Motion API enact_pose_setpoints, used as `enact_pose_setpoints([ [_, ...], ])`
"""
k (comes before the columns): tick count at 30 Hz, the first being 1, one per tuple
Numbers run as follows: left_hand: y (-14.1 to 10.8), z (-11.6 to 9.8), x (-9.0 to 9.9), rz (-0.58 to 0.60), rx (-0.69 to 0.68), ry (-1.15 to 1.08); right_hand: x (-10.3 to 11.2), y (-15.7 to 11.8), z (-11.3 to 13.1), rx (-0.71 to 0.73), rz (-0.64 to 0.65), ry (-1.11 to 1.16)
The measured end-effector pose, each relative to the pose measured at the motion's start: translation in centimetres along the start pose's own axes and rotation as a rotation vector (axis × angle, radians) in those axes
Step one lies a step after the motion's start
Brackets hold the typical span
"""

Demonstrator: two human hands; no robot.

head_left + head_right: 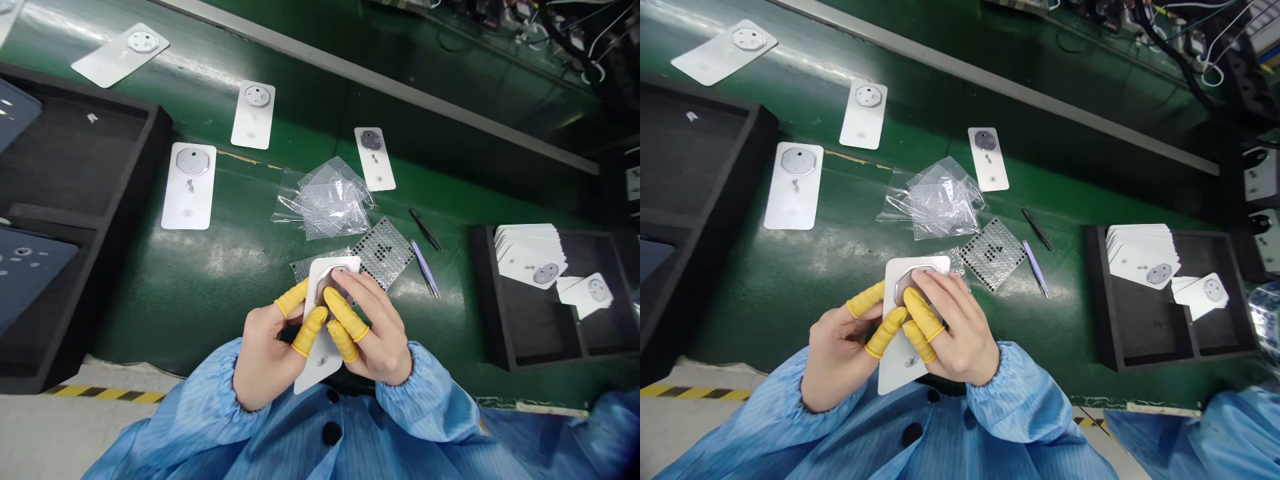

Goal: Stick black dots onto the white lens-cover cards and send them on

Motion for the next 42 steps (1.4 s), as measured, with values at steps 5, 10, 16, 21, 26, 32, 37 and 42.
enact_pose_setpoints([
  [5,0.4,-0.6,0.0,0.013,-0.033,0.117,-0.2,0.4,-0.1,-0.02,0.017,-0.018],
  [10,0.3,0.8,0.1,0.0,0.04,0.105,-1.3,0.1,-0.7,-0.08,0.052,0.052],
  [16,0.0,3.0,-2.0,-0.026,0.18,-0.199,-1.1,-1.4,-3.7,-0.328,-0.199,0.199],
  [21,0.3,3.0,-5.4,0.249,0.071,-0.101,3.3,-7.1,-11.5,-0.772,-0.286,0.37],
  [26,-0.3,5.0,-5.1,0.378,-0.234,0.532,13.7,-17.9,-18.6,-1.017,-0.31,-0.285],
  [32,-2.7,6.9,-5.0,0.614,-0.348,0.7,12.4,-12.9,-21.0,-0.827,-0.2,-0.508],
  [37,-2.6,6.5,-4.8,0.621,-0.331,0.734,6.2,3.8,-25.1,-0.845,-0.093,-0.436],
  [42,-2.4,6.8,-4.8,0.601,-0.295,0.679,3.3,9.8,-30.9,-1.153,0.088,-0.592],
])
Point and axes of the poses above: each hand's wrist, its own y-axis towards the middle knuckle, its own x-axis out of the back of the hand, z = x × y, the point moved 9 cm from there along y, towards the middle knuckle, and after that the axes turned 7 degrees about -x, right-handed, at the moved point
